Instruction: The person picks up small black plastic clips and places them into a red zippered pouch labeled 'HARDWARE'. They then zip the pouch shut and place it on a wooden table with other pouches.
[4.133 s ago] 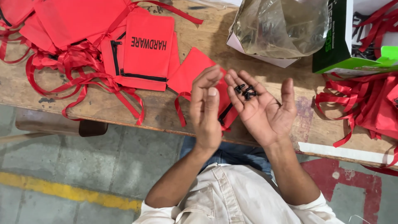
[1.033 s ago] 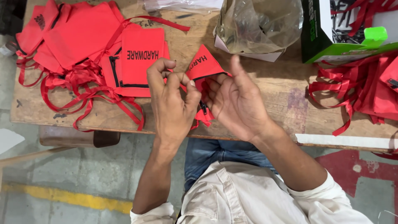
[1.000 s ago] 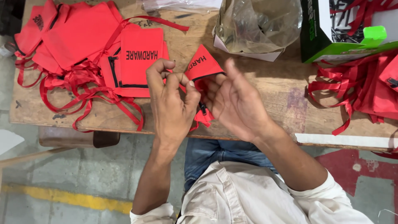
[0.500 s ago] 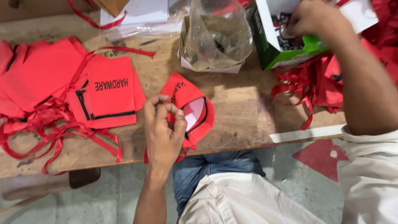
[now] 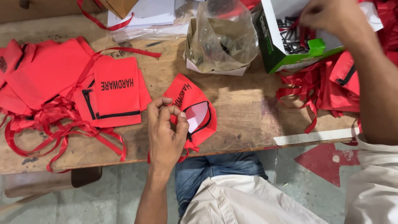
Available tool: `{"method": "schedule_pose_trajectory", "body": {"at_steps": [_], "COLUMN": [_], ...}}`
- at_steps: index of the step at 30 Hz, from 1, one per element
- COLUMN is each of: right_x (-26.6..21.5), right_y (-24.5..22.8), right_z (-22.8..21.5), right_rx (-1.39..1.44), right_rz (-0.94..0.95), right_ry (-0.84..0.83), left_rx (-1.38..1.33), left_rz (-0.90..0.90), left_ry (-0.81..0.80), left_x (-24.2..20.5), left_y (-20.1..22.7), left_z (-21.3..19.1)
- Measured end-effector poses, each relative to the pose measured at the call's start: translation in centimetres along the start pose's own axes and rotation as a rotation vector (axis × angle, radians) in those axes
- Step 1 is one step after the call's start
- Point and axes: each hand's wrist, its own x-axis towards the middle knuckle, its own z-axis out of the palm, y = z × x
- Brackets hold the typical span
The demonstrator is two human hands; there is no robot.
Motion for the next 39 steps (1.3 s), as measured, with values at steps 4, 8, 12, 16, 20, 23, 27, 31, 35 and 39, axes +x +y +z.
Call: {"method": "schedule_pose_trajectory", "body": {"at_steps": [4,8,12,16,20,23,27,31,35,39], "right_x": [-1.9,-4.1,-6.1,-9.9,-8.8,-7.8,-8.1,-10.0,-12.3,-14.6], "right_y": [-2.8,-2.1,-12.9,-25.9,-30.3,-32.6,-31.8,-27.9,-26.5,-28.5], "right_z": [-2.5,-1.8,-3.4,-5.2,-2.8,-2.2,-1.1,0.5,2.1,4.9], "right_rx": [0.183,0.605,1.082,0.807,0.543,0.434,0.382,0.463,0.464,0.49], "right_rz": [0.09,0.098,0.037,-0.108,-0.496,-0.588,-0.588,-0.399,-0.315,-0.397], "right_ry": [0.183,0.151,0.082,0.135,0.212,0.238,0.214,0.181,0.036,-0.218], "left_rx": [0.004,0.085,0.033,0.025,0.005,-0.017,-0.051,-0.264,-0.189,0.135], "left_rz": [0.031,0.113,0.137,0.184,0.159,0.179,0.141,0.011,0.017,0.163], "left_ry": [0.017,0.068,0.106,0.134,0.127,0.127,0.089,-0.098,-0.24,-0.307], "left_x": [0.1,0.8,1.4,1.8,1.8,2.0,1.9,0.8,-1.8,-3.4], "left_y": [0.3,0.4,0.5,0.6,0.3,0.2,0.1,-0.9,-2.5,-3.7], "left_z": [-0.2,-0.4,-0.7,-1.2,-1.7,-2.1,-2.3,-1.1,0.5,0.9]}}
